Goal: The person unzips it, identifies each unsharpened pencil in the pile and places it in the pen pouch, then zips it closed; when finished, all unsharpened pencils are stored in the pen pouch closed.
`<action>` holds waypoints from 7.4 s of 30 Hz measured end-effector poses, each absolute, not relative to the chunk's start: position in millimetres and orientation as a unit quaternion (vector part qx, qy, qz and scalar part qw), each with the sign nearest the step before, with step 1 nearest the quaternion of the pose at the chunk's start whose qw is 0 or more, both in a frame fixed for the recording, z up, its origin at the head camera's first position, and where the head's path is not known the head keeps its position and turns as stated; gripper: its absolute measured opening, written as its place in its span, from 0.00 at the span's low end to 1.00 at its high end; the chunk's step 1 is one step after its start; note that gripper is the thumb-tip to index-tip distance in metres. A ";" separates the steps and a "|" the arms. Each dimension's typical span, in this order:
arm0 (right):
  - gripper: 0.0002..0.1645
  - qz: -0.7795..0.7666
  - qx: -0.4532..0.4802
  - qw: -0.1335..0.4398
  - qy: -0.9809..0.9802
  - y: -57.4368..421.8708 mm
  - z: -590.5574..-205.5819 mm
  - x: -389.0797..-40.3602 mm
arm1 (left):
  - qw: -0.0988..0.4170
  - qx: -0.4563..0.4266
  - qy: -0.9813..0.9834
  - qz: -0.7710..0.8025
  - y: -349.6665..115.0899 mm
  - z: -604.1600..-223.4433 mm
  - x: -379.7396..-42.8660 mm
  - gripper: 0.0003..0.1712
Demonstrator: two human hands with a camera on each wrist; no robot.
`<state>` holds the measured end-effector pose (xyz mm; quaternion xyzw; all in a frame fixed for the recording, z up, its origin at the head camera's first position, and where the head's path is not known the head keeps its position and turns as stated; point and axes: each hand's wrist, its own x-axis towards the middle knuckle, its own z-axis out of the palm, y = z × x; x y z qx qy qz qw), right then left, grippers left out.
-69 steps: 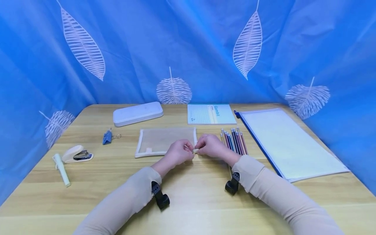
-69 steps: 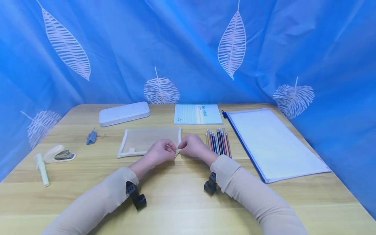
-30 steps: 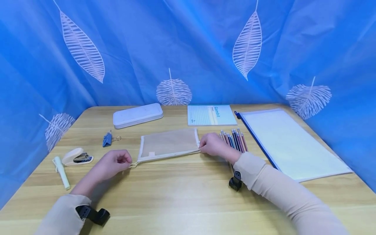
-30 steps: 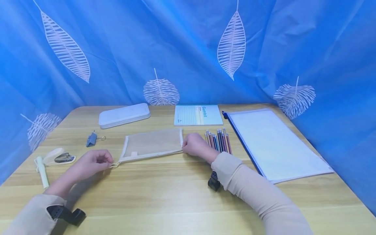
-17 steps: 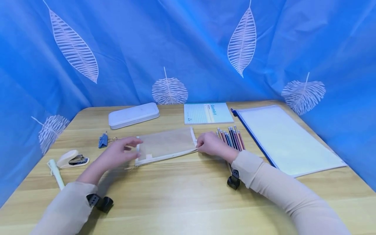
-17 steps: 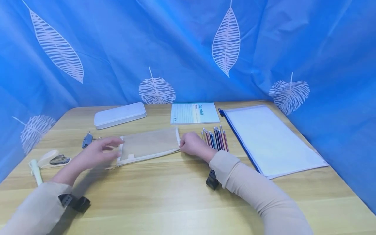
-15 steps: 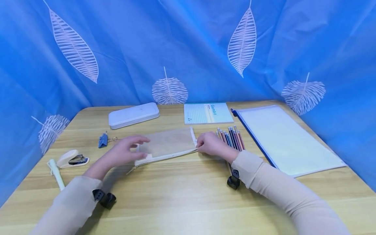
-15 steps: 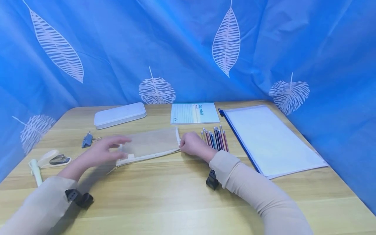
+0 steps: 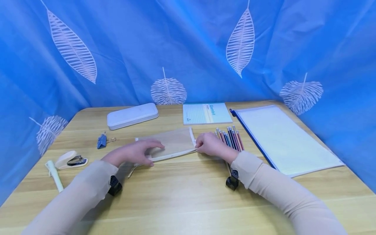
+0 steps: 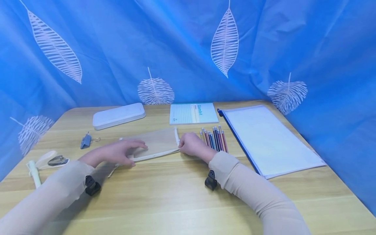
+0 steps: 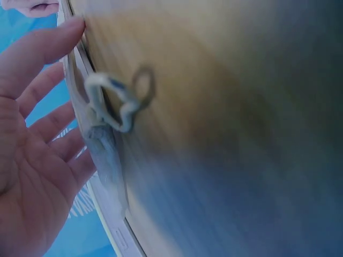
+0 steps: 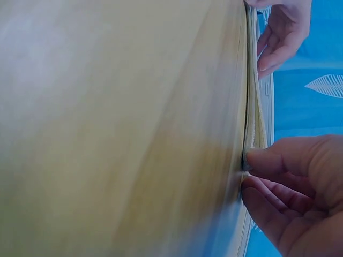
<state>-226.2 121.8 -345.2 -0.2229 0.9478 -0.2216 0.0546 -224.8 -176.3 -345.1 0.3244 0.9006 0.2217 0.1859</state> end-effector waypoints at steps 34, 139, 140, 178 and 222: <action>0.29 -0.444 -0.100 0.139 0.880 269.2 -335.5 -204.8 | 0.227 0.189 0.870 0.396 -182.3 -345.5 -250.3 0.18; 0.16 -0.797 0.097 0.137 0.581 64.5 -369.2 -185.5 | -0.003 0.020 0.780 0.625 -97.5 -360.4 -199.4 0.09; 0.17 -0.792 0.095 0.136 0.587 71.8 -367.4 -184.5 | 0.003 0.019 0.779 0.627 -97.1 -361.5 -199.3 0.09; 0.31 -0.336 0.002 0.190 0.923 240.6 -344.1 -220.4 | 0.022 0.025 0.770 0.638 -102.3 -362.4 -196.2 0.11; 0.17 -0.774 0.086 0.150 0.609 99.8 -363.6 -199.5 | -0.053 0.051 0.778 0.624 -85.3 -364.1 -183.2 0.07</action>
